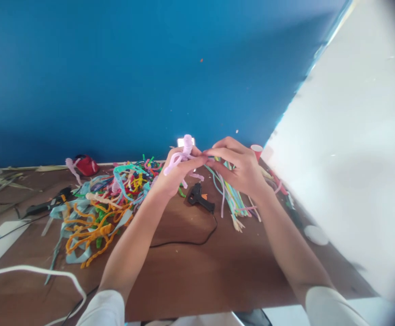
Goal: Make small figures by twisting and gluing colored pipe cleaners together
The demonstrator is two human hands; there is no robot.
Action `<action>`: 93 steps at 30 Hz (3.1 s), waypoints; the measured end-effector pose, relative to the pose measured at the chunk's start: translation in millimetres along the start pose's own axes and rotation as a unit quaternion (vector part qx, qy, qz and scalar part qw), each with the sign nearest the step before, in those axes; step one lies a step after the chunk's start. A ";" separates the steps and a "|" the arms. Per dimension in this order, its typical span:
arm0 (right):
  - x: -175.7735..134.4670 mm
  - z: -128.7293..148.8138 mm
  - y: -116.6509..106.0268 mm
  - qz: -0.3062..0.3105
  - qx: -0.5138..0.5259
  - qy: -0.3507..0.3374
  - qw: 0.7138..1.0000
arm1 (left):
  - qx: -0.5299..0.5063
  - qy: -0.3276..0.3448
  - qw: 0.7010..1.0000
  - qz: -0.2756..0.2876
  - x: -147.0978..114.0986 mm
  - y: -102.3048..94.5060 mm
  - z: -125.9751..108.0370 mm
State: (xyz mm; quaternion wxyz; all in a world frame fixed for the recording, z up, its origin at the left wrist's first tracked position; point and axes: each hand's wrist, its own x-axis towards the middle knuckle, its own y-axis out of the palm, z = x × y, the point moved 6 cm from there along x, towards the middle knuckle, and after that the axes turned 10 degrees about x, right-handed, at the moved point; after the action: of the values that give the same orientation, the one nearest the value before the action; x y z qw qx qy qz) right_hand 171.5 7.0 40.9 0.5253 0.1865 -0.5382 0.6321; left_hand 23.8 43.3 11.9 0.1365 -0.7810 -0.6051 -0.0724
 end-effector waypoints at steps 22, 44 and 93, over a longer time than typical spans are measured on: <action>-2.9 -22.0 11.2 -0.020 0.184 0.209 0.960 | 0.458 0.324 0.824 -0.076 -19.3 3.2 -36.7; -1.3 -5.6 1.4 -0.068 -0.029 0.018 0.997 | 0.015 0.018 0.999 -0.031 7.4 -4.8 9.8; -2.5 -13.1 15.5 -0.059 0.076 0.157 0.983 | 0.452 0.296 0.838 -0.080 -17.5 2.2 -36.0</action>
State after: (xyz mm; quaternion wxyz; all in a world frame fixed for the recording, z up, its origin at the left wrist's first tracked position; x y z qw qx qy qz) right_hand 163.4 19.4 26.8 0.6238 0.1559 -0.3875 0.6606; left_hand 23.2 15.8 40.9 0.6404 -0.5226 -0.5620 -0.0294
